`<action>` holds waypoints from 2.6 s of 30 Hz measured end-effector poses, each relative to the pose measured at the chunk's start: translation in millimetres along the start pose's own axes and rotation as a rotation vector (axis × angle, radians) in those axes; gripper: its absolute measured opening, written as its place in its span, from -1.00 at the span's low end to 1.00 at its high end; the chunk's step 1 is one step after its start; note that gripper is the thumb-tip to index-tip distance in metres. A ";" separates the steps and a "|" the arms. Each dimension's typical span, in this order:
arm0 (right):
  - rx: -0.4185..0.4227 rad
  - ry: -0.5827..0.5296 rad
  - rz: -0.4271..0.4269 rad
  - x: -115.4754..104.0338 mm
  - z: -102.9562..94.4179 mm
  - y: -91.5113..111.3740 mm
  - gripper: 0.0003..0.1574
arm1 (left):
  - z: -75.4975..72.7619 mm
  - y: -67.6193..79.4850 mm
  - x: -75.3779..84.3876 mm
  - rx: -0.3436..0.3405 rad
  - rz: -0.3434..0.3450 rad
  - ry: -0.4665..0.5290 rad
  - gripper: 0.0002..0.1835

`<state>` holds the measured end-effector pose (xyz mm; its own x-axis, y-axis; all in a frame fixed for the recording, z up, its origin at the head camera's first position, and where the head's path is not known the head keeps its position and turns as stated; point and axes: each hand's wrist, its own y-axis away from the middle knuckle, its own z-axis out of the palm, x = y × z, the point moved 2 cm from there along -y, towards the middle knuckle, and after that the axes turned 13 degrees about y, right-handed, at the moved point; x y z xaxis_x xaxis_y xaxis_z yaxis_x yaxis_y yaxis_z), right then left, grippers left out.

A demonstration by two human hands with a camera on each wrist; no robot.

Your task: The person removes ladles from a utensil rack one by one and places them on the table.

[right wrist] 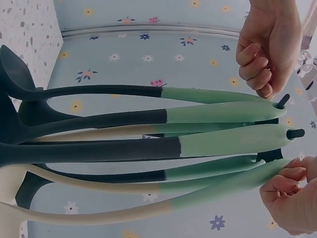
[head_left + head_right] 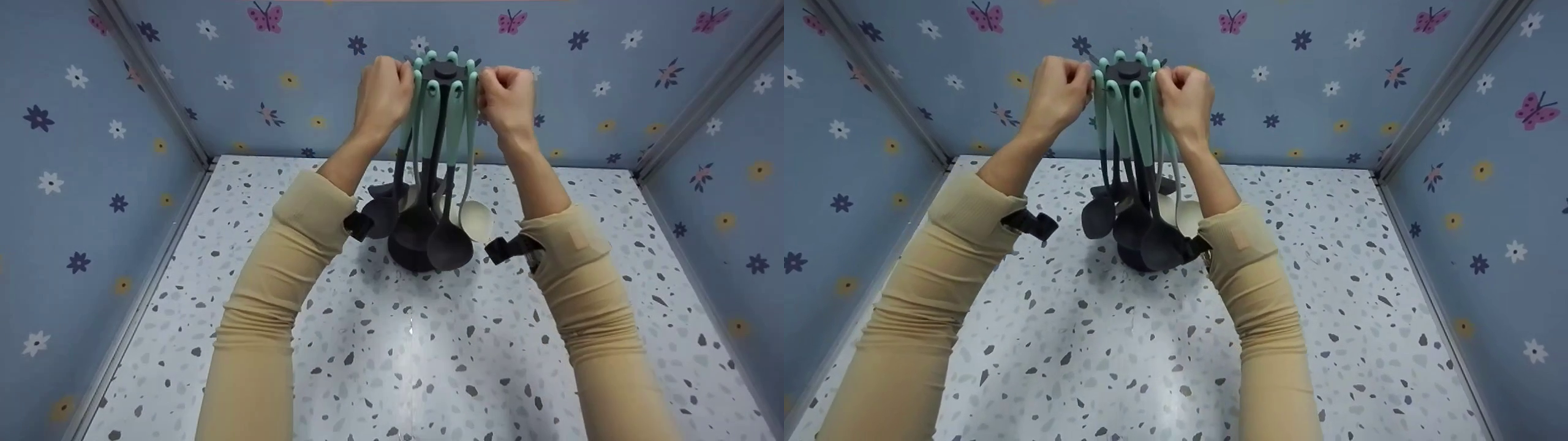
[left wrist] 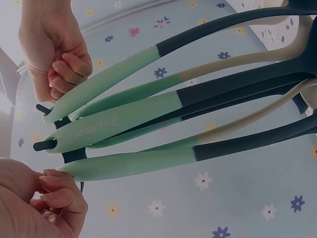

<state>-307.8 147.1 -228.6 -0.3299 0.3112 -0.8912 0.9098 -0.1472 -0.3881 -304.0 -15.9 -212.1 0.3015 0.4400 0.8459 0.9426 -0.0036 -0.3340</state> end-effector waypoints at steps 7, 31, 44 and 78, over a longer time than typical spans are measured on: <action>-0.005 -0.103 0.028 1.9 -12.2 10.9 -0.55 | 5.2 10.2 4.4 -0.025 0.008 0.050 -0.53; -0.045 -0.205 -0.050 2.6 -36.3 35.7 -0.57 | 14.9 35.8 12.1 -0.063 0.043 0.089 -0.59; -0.033 -0.070 -0.150 6.9 -41.8 38.0 -0.61 | 16.3 37.1 5.6 -0.040 0.120 0.149 -0.65; 0.067 0.214 -0.180 67.9 -48.4 110.4 -0.83 | 34.4 40.9 -15.2 0.140 0.430 0.496 -0.79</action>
<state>-217.6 197.4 -320.6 -0.4173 0.5285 -0.7393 0.8202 -0.1313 -0.5568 -275.0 8.2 -252.9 0.7081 -0.0399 0.7049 0.7061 0.0448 -0.7067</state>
